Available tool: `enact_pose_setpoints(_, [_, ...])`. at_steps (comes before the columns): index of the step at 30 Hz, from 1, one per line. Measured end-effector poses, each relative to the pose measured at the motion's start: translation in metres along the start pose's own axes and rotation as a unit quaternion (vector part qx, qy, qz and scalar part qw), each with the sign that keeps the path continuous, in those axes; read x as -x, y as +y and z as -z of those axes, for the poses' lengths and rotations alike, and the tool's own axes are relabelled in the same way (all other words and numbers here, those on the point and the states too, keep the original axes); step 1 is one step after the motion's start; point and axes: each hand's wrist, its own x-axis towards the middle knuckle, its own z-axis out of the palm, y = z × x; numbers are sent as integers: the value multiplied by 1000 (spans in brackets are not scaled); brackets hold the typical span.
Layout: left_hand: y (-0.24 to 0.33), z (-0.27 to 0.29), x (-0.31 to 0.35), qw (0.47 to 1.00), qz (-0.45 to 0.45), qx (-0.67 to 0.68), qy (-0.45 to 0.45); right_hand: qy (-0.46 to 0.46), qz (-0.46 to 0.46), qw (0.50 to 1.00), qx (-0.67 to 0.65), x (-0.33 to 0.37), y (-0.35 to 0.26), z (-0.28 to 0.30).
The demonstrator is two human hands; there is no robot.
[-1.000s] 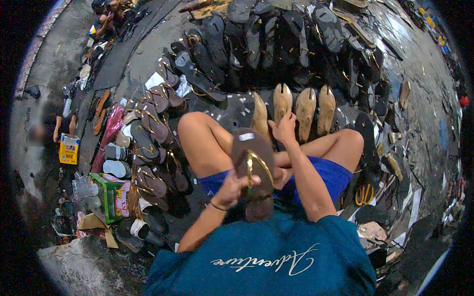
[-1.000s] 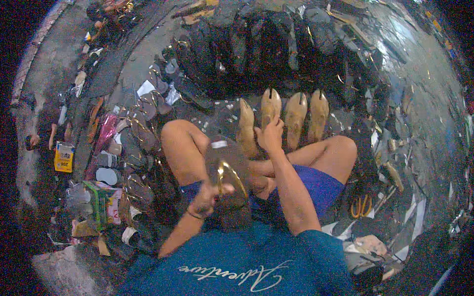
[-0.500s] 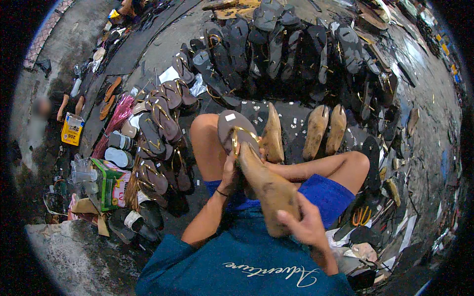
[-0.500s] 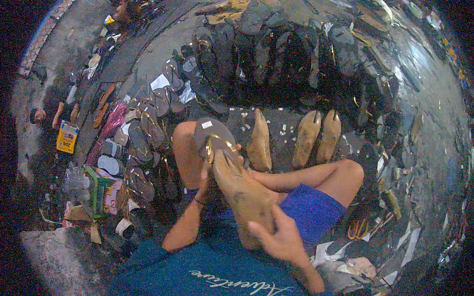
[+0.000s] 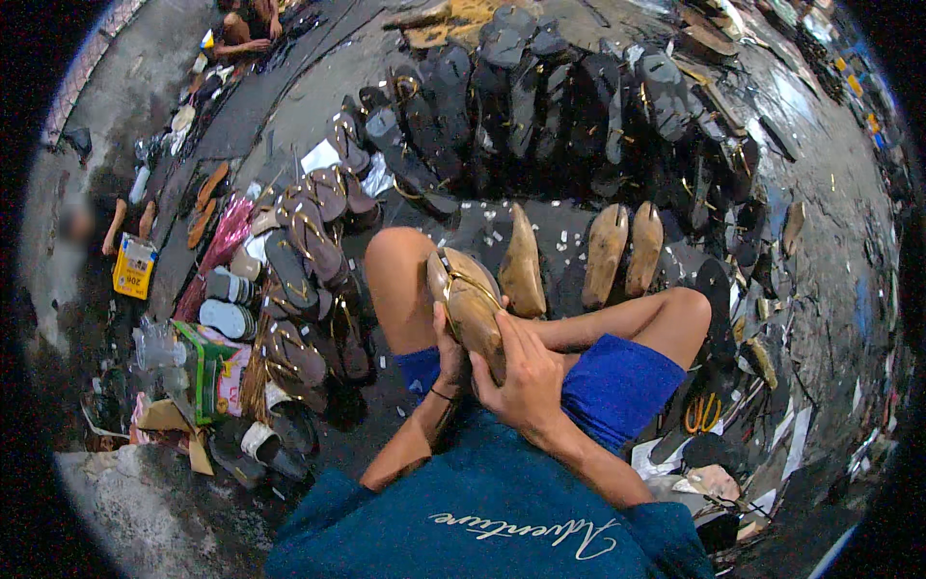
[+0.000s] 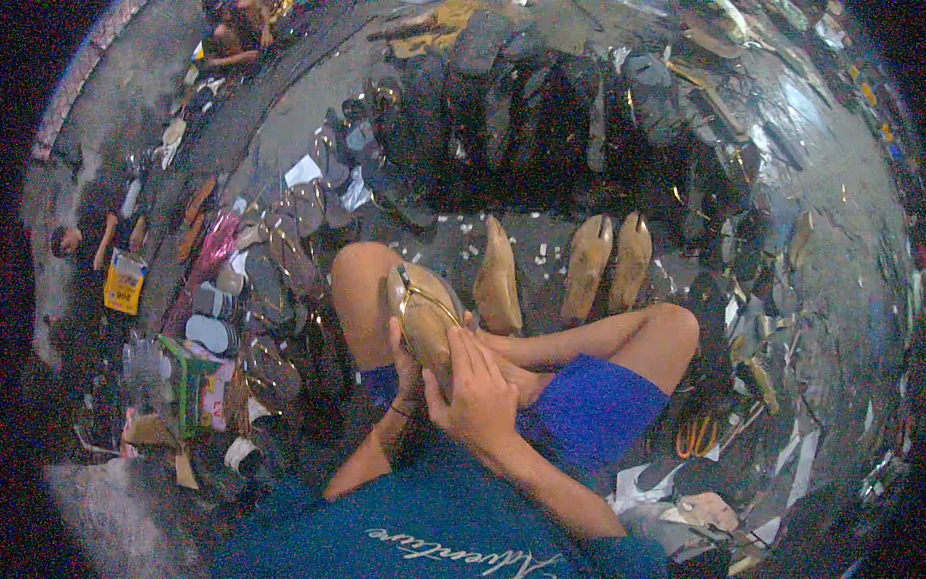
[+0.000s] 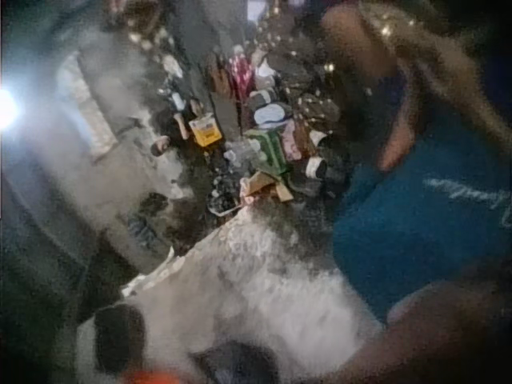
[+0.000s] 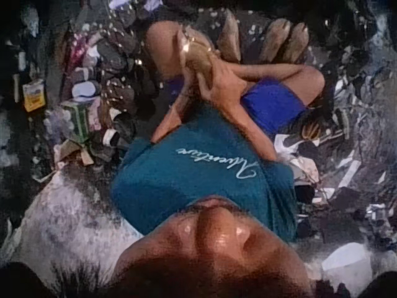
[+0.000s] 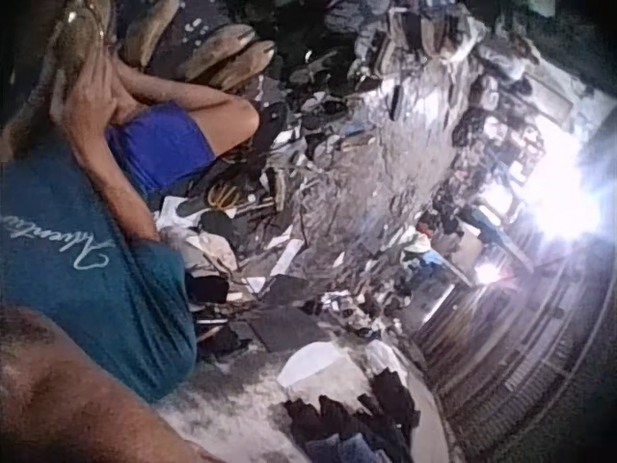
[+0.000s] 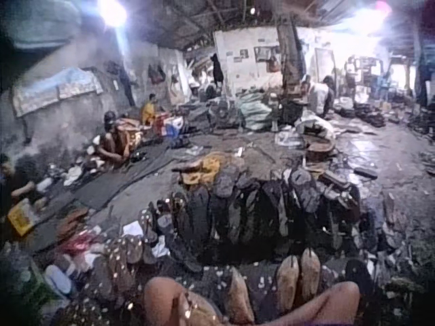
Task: The person sits on the floor and repeatedly picks up sandal soles and straps, then presses the straps into the soles to assemble them. The person handles multiple sandals one at a time, turning them over and pressing the straps into place.
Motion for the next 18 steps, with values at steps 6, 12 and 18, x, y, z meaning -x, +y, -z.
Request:
enact_pose_setpoints(6, [18, -32, -4, 938, -62, -307, -151, 100, 53, 993, 42, -10, 6, 28])
enact_pose_setpoints(12, [30, -60, 20, 934, 36, -297, -195, 61, 25, 989, -133, -21, 20, 68])
enact_pose_setpoints(18, [28, -69, 35, 960, -6, -198, -196, -26, 57, 984, -169, -7, 16, 94])
